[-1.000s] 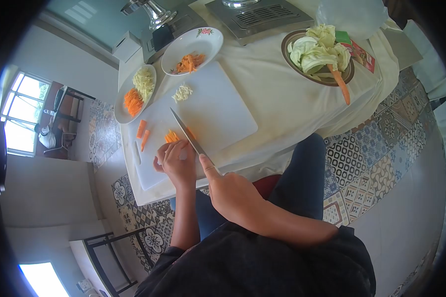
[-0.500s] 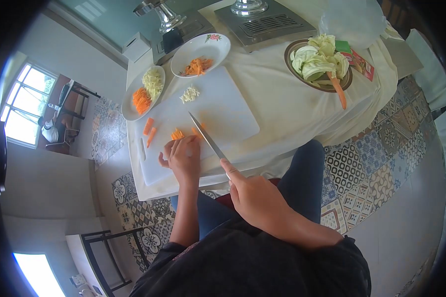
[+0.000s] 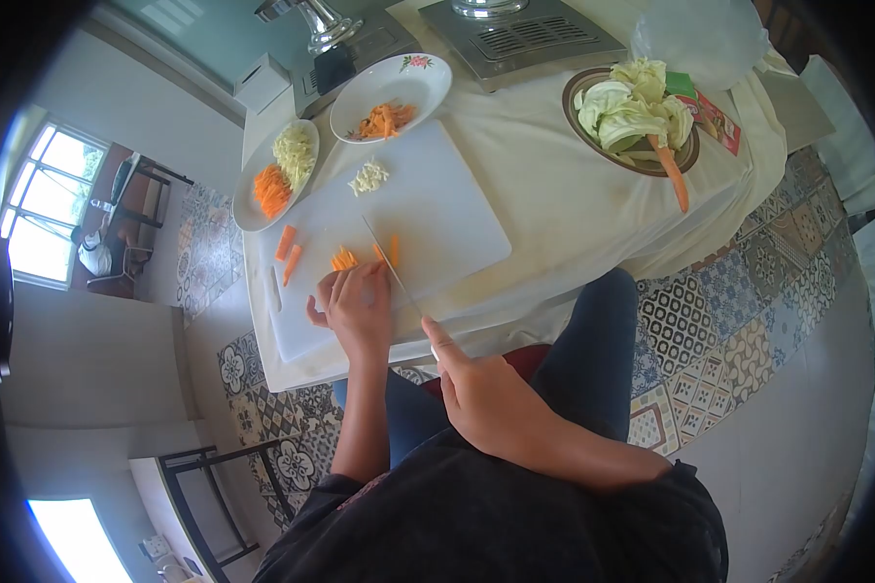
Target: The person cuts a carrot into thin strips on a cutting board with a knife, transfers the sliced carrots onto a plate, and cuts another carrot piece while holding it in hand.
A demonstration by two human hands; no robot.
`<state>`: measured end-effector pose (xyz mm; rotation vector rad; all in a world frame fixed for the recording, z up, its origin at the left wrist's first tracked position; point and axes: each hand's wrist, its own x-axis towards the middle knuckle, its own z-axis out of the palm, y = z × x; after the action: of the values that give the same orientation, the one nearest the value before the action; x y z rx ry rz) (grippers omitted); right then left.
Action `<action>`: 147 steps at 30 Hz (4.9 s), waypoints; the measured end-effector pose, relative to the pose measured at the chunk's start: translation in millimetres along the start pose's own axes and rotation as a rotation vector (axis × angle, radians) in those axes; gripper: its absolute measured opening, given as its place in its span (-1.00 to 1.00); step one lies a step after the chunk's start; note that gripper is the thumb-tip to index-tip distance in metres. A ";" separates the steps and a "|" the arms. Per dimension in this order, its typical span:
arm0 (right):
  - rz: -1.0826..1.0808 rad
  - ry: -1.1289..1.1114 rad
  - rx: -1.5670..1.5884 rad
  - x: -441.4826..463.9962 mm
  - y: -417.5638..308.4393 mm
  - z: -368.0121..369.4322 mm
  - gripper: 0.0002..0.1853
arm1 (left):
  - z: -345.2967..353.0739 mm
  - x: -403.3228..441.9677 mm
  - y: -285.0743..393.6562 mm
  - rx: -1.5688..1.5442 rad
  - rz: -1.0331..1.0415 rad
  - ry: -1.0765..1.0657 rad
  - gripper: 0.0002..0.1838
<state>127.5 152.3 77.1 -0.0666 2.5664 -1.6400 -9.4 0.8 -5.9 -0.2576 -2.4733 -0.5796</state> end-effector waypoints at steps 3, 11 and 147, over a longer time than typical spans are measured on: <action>-0.011 0.006 -0.054 -4.1 3.9 -4.4 -0.45 | 0.0 -0.3 -0.2 -0.002 -0.001 -0.003 -0.93; -0.027 0.029 -0.159 -11.9 8.5 -32.7 -0.45 | 1.4 -0.9 -2.8 -0.019 0.011 -0.001 -0.93; -0.016 -0.013 -0.211 50.9 17.1 16.0 -0.40 | -2.1 8.1 -5.1 -0.086 -0.030 -0.061 -0.85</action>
<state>78.8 140.5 52.1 -0.1125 2.7258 -1.3630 -16.5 -4.3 -1.4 -0.2759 -2.5176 -0.7014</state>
